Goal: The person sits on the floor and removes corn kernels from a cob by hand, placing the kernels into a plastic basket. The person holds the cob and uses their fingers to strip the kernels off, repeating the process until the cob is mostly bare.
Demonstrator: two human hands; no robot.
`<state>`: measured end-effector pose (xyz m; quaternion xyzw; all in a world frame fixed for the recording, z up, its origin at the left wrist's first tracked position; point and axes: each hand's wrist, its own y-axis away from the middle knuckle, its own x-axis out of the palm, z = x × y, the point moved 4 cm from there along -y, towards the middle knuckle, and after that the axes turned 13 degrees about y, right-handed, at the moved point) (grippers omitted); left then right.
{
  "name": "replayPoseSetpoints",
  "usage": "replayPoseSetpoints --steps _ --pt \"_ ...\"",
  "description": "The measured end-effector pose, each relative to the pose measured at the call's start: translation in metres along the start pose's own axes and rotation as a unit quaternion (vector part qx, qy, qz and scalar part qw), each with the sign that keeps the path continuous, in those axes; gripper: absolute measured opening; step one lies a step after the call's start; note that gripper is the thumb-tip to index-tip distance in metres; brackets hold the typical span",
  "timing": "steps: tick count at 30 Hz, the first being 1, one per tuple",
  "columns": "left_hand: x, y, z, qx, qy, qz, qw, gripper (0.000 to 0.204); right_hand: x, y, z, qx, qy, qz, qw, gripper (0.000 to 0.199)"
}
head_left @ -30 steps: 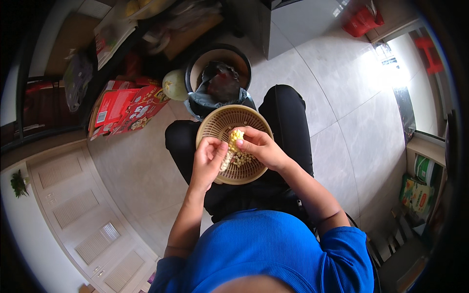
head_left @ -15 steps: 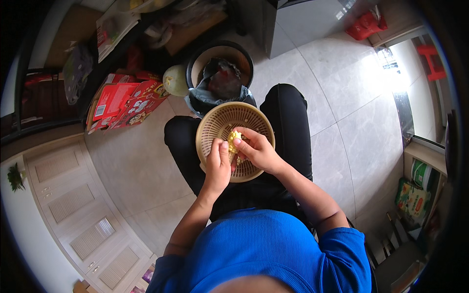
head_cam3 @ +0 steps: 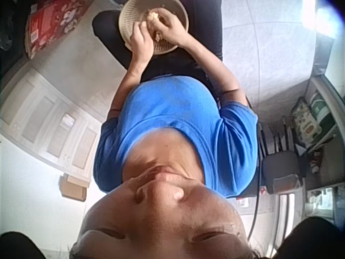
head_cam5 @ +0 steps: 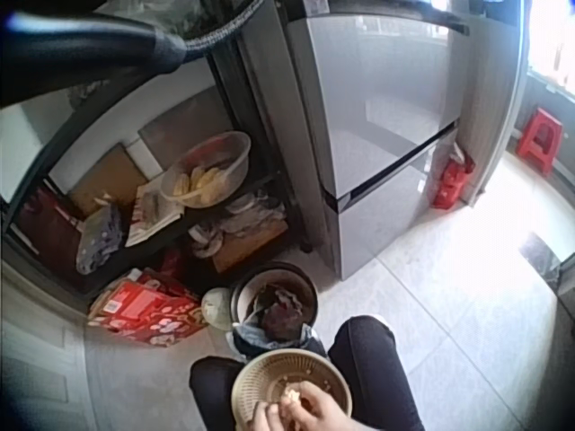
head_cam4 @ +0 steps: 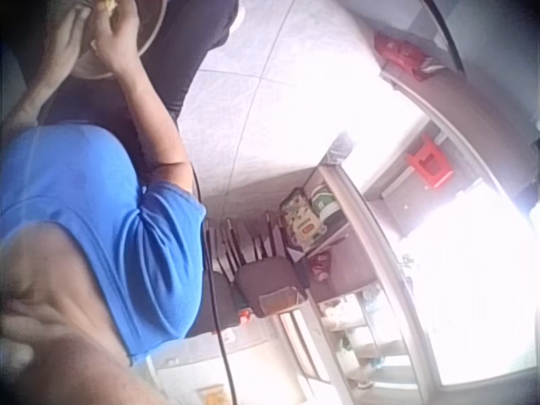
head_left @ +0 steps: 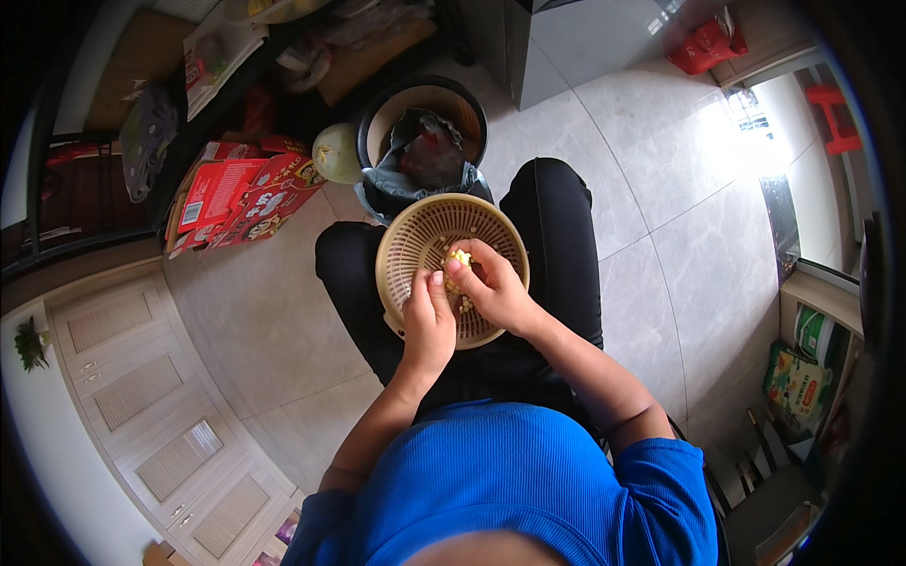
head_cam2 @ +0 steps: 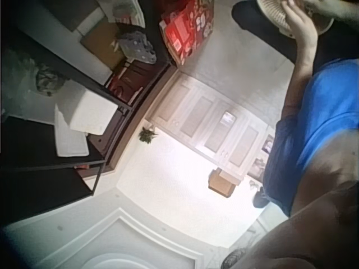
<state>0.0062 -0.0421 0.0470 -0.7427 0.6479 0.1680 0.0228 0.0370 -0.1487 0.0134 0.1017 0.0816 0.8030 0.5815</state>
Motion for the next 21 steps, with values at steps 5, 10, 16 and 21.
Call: replayPoseSetpoints --steps 5,10,16,21 --pt "-0.005 0.000 0.006 -0.172 0.190 0.068 0.964 0.027 0.001 0.001 0.013 0.080 -0.148 0.069 0.983 0.030" --pt "-0.006 -0.004 0.006 -0.267 0.477 0.076 0.834 0.035 -0.003 -0.001 0.009 0.075 -0.197 0.087 0.974 0.031" --pt "-0.013 -0.003 0.011 -0.289 0.531 0.053 0.794 0.040 -0.004 0.005 0.021 0.091 -0.062 0.141 0.984 0.041" --pt "-0.011 -0.002 0.007 -0.235 0.475 0.064 0.846 0.037 0.006 0.008 0.014 0.100 -0.153 0.092 0.979 0.038"
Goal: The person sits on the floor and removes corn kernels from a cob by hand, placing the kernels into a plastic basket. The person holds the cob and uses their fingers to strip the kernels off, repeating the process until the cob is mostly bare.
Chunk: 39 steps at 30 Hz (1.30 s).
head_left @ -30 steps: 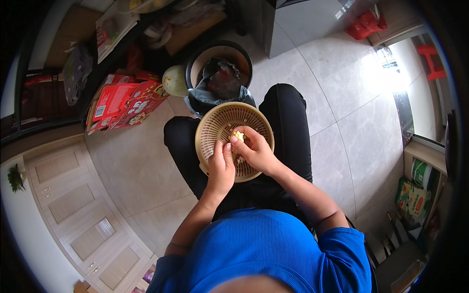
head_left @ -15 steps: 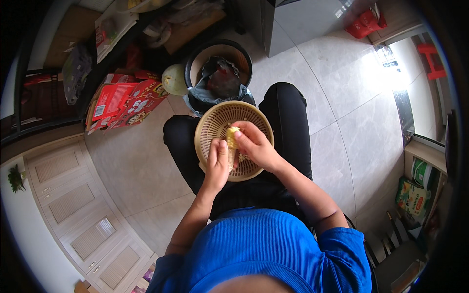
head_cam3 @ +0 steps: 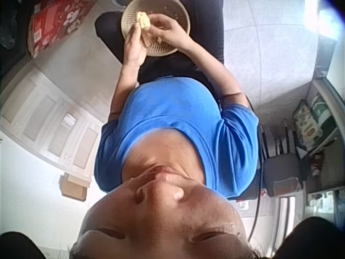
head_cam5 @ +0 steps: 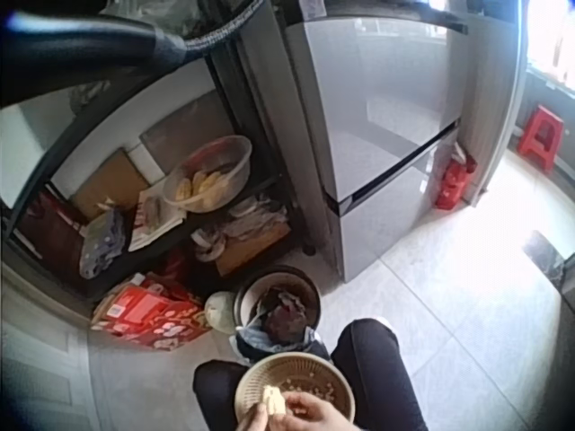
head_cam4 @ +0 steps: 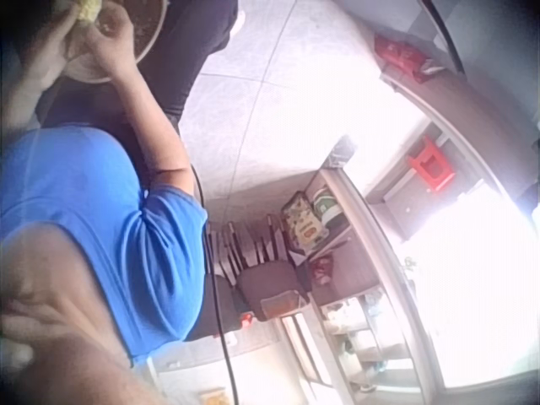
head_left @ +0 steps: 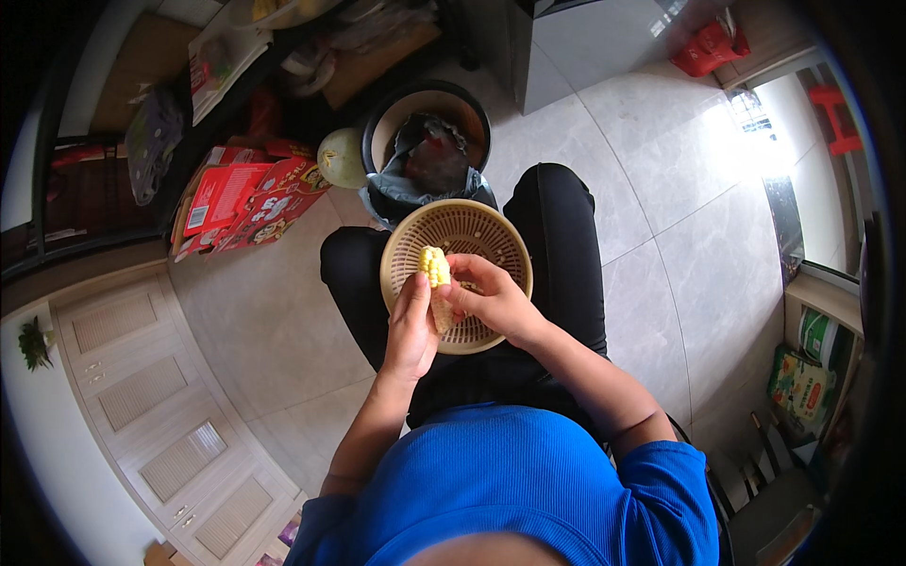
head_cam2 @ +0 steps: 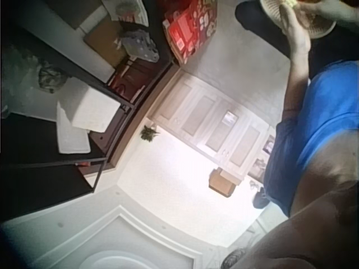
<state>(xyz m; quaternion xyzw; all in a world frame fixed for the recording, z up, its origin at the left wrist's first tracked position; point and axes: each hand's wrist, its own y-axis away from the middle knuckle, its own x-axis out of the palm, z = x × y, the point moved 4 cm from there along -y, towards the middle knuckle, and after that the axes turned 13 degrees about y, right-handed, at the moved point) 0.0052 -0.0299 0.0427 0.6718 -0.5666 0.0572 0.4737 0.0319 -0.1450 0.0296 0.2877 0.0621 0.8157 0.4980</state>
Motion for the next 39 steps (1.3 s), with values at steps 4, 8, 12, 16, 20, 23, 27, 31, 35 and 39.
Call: replayPoseSetpoints --steps 4,8,12,16,20,23,27,31,35,39 --pt "0.005 0.001 0.002 0.046 -0.021 -0.007 0.999 0.036 0.007 0.000 -0.008 0.036 -0.082 0.005 0.996 0.035" --pt "0.004 0.001 0.004 0.060 -0.054 0.008 0.997 0.036 0.013 0.001 -0.011 0.055 -0.158 0.000 0.986 0.034" --pt "-0.010 0.001 0.011 0.083 -0.154 0.001 0.985 0.039 0.014 0.000 -0.014 0.068 -0.180 -0.005 0.981 0.033" --pt "-0.004 0.002 0.010 0.095 -0.223 -0.004 0.970 0.040 0.015 0.000 -0.009 0.079 -0.170 -0.010 0.982 0.036" --pt "0.005 0.004 0.010 0.110 -0.209 -0.022 0.971 0.040 0.014 -0.001 -0.012 0.087 -0.169 -0.015 0.982 0.040" --pt "0.007 0.002 0.009 0.114 -0.201 -0.017 0.973 0.040 0.020 0.001 0.001 0.055 -0.174 -0.025 0.983 0.045" --pt "0.013 0.000 0.003 0.103 -0.143 0.001 0.984 0.036 0.018 0.001 -0.002 0.014 -0.212 0.006 0.977 0.048" --pt "0.020 0.001 -0.004 0.087 -0.088 0.008 0.992 0.032 0.011 0.003 0.002 0.023 -0.170 0.030 0.985 0.051" --pt "0.010 0.000 0.002 0.079 -0.100 0.002 0.992 0.030 0.006 0.000 -0.007 0.021 -0.151 0.017 0.988 0.049" --pt "0.004 0.001 0.005 0.070 -0.083 -0.012 0.994 0.031 0.007 -0.001 -0.009 0.017 -0.121 0.006 0.993 0.046"
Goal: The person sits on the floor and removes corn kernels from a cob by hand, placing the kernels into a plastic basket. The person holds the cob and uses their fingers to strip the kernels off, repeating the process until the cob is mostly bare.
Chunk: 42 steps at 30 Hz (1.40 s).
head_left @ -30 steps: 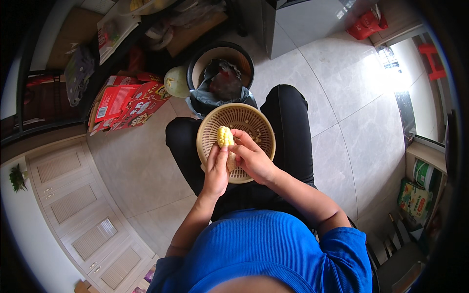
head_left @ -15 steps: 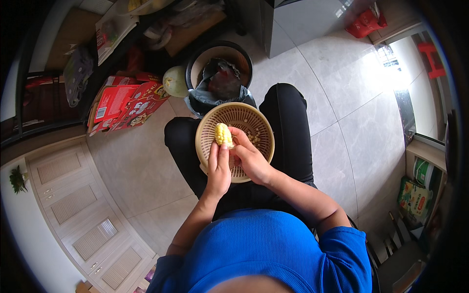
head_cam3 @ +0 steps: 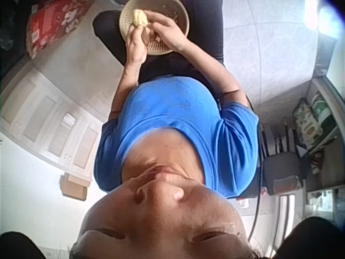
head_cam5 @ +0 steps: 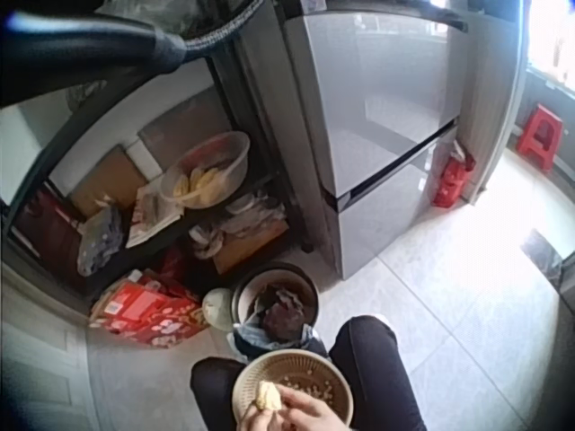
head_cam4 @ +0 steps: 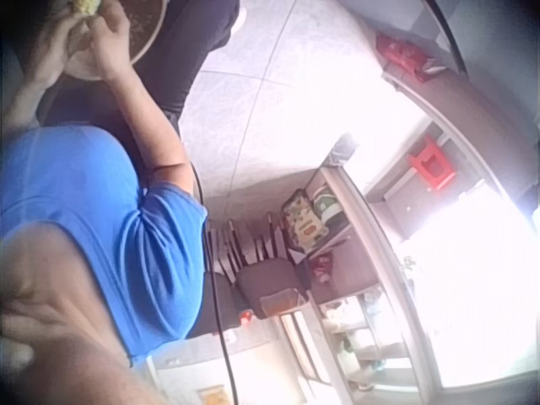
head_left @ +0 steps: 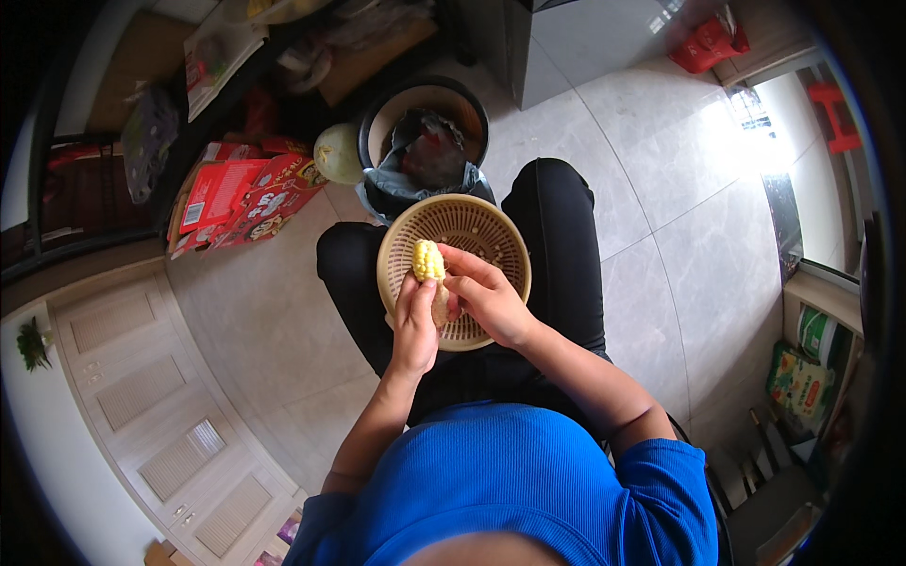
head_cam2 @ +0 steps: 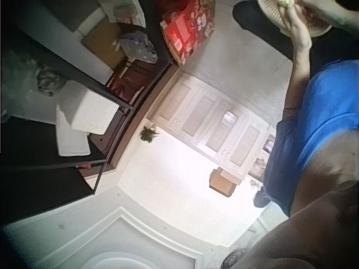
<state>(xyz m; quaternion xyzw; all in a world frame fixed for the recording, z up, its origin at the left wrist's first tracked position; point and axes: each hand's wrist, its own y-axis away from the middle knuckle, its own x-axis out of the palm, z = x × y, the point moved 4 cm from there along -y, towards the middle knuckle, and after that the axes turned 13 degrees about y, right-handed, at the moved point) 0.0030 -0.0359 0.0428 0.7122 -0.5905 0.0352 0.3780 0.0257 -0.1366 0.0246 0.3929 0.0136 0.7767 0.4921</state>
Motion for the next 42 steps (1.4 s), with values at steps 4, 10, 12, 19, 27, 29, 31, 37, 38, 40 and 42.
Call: replayPoseSetpoints --steps 4,10,12,19,27,29,31,37,38,40,42 --pt "-0.013 -0.001 0.010 0.011 -0.025 -0.022 0.999 0.038 -0.001 -0.002 -0.011 0.028 -0.017 -0.007 0.999 0.043" --pt "-0.029 -0.003 0.020 0.033 -0.102 -0.010 0.994 0.039 0.001 -0.004 -0.018 0.069 -0.036 -0.024 0.997 0.036" --pt "-0.029 -0.003 0.020 0.041 -0.132 -0.010 0.990 0.038 0.004 -0.005 -0.018 0.076 -0.035 -0.019 0.996 0.036" --pt "-0.015 -0.001 0.011 0.035 -0.120 -0.013 0.992 0.039 0.009 -0.001 -0.014 0.030 0.023 -0.031 0.999 0.040" --pt "-0.017 -0.002 0.011 0.025 -0.014 0.005 1.000 0.034 0.004 -0.004 -0.012 0.008 0.030 0.008 0.999 0.045" --pt "-0.023 -0.001 0.013 -0.006 0.061 0.042 0.997 0.035 0.000 -0.003 -0.009 0.010 0.014 0.025 1.000 0.044" --pt "-0.022 -0.004 0.013 0.013 0.017 0.024 0.999 0.040 0.000 -0.003 -0.005 0.012 0.022 0.015 1.000 0.044" --pt "-0.015 -0.003 0.010 0.053 -0.084 -0.018 0.995 0.043 0.005 -0.002 -0.006 0.028 0.059 -0.022 0.998 0.046" --pt "-0.015 -0.003 0.010 0.056 -0.090 -0.019 0.994 0.043 0.004 -0.002 -0.006 0.031 0.063 -0.024 0.997 0.045" --pt "-0.015 -0.003 0.010 0.064 -0.101 -0.021 0.993 0.042 0.004 -0.003 -0.006 0.038 0.072 -0.028 0.996 0.044" --pt "-0.016 -0.003 0.012 0.066 -0.097 -0.023 0.993 0.042 0.006 -0.002 -0.004 0.041 0.072 -0.036 0.996 0.044"
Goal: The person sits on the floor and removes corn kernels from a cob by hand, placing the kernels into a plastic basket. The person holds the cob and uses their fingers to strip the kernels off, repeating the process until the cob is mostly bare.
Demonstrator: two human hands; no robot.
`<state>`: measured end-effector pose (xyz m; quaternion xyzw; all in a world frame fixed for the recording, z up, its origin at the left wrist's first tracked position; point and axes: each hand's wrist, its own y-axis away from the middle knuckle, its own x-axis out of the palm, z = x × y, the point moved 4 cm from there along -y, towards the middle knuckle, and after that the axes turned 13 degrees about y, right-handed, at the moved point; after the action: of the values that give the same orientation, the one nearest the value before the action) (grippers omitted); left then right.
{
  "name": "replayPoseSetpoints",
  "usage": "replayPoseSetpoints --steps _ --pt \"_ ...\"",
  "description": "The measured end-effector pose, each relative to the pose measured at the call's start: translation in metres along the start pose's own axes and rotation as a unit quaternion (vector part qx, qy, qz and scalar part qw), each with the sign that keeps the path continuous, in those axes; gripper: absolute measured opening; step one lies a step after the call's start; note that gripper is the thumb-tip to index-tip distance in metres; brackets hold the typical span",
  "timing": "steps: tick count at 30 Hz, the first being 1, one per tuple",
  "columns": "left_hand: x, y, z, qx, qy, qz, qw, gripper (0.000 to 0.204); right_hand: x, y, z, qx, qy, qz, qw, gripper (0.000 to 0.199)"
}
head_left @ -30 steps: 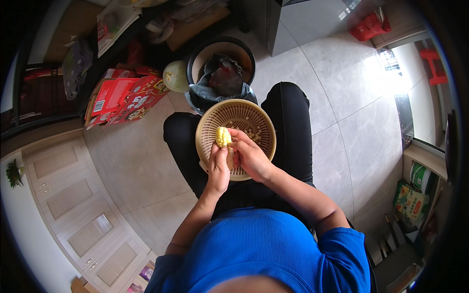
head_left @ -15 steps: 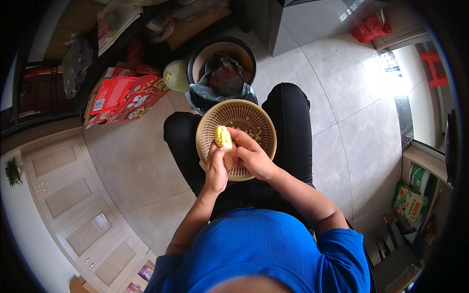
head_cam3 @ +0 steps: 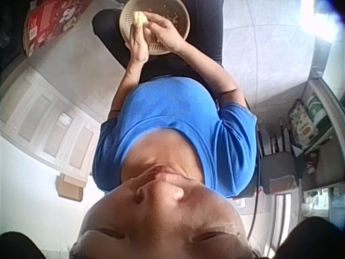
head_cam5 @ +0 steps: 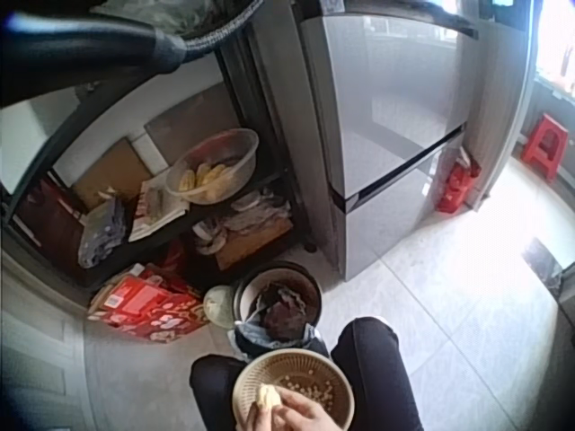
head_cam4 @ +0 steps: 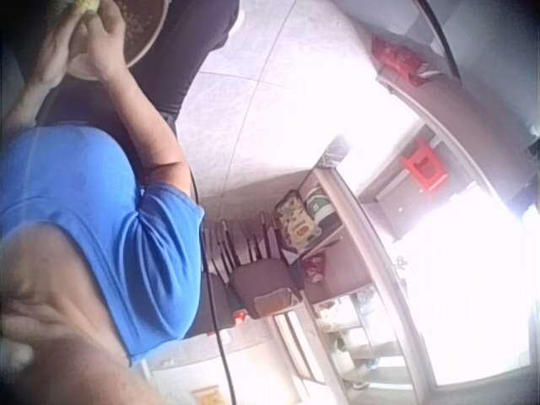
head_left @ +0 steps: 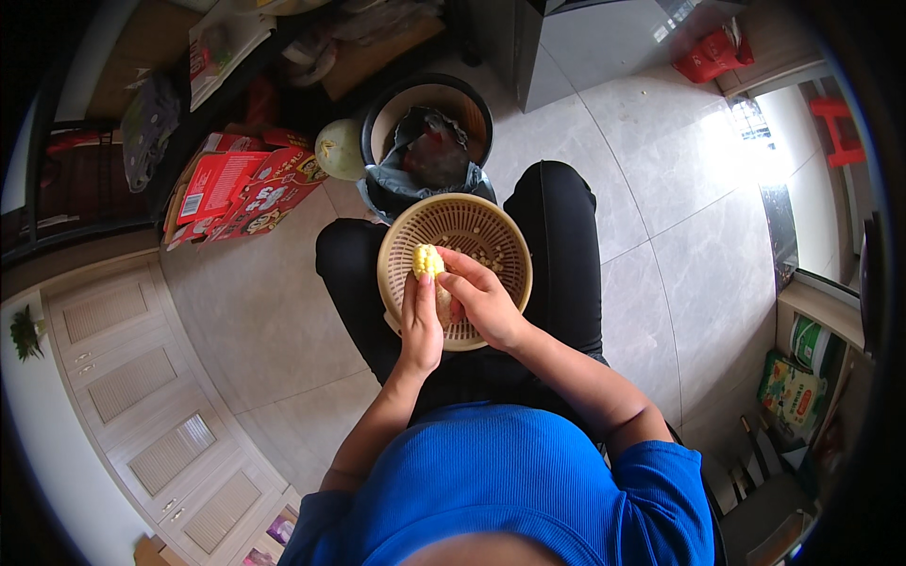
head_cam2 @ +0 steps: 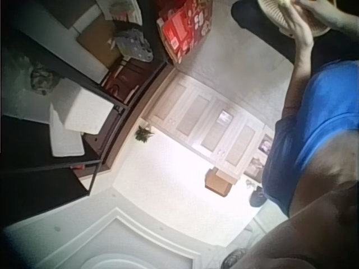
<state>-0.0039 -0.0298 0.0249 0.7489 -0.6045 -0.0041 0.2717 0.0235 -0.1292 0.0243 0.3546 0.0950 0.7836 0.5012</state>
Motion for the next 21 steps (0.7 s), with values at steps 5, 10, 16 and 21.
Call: replayPoseSetpoints --steps 5,10,16,21 --pt "-0.001 0.002 0.004 -0.007 0.021 -0.006 1.000 0.041 0.001 -0.001 -0.011 -0.033 -0.001 -0.017 0.999 0.043" --pt "-0.002 0.002 0.004 -0.054 0.128 -0.009 0.990 0.041 -0.005 -0.003 -0.011 0.003 -0.020 0.006 1.000 0.042" --pt "-0.003 0.001 0.006 0.007 0.028 0.001 1.000 0.041 0.003 -0.002 0.001 -0.028 0.019 -0.025 0.999 0.039" --pt "-0.002 0.001 0.005 0.024 -0.002 0.005 1.000 0.040 0.002 -0.001 0.003 -0.014 0.009 -0.015 1.000 0.037"
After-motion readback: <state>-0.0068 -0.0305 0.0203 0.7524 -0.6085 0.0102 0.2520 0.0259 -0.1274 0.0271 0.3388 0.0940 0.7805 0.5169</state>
